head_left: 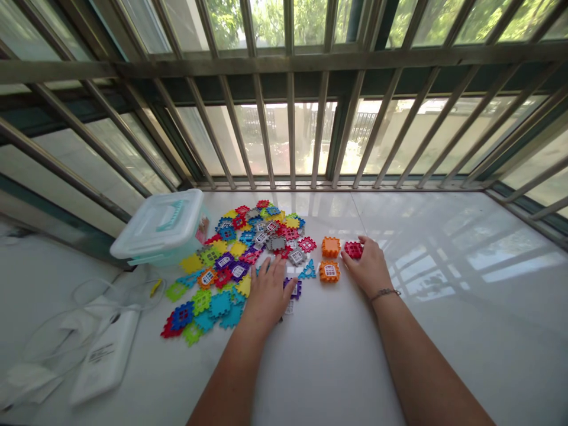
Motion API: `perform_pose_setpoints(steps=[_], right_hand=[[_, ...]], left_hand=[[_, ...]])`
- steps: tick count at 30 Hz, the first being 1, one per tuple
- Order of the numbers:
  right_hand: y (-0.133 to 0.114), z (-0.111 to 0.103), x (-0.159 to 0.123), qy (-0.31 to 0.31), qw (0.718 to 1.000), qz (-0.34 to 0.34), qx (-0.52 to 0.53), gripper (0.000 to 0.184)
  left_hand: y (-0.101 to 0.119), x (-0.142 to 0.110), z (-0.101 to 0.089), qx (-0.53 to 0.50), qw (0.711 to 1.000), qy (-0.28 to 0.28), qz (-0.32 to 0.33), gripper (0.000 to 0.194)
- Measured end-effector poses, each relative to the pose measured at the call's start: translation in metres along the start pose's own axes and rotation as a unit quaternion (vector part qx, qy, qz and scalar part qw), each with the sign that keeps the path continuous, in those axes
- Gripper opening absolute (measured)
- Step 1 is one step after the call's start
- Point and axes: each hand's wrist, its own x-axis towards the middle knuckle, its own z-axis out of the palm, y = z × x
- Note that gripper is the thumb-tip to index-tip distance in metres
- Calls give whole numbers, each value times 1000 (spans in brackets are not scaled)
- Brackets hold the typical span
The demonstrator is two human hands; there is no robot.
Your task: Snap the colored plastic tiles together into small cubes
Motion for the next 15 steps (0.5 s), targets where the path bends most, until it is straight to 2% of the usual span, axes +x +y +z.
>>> perform_pose_setpoints(steps=[5, 15], right_hand=[[-3, -1, 0, 1, 1000, 6, 3, 71], [-5, -3, 0, -5, 1000, 12, 3, 70]], left_hand=[[-1, 3, -1, 8, 1000, 14, -5, 47], [3, 3, -8, 34, 998, 37, -25, 12]])
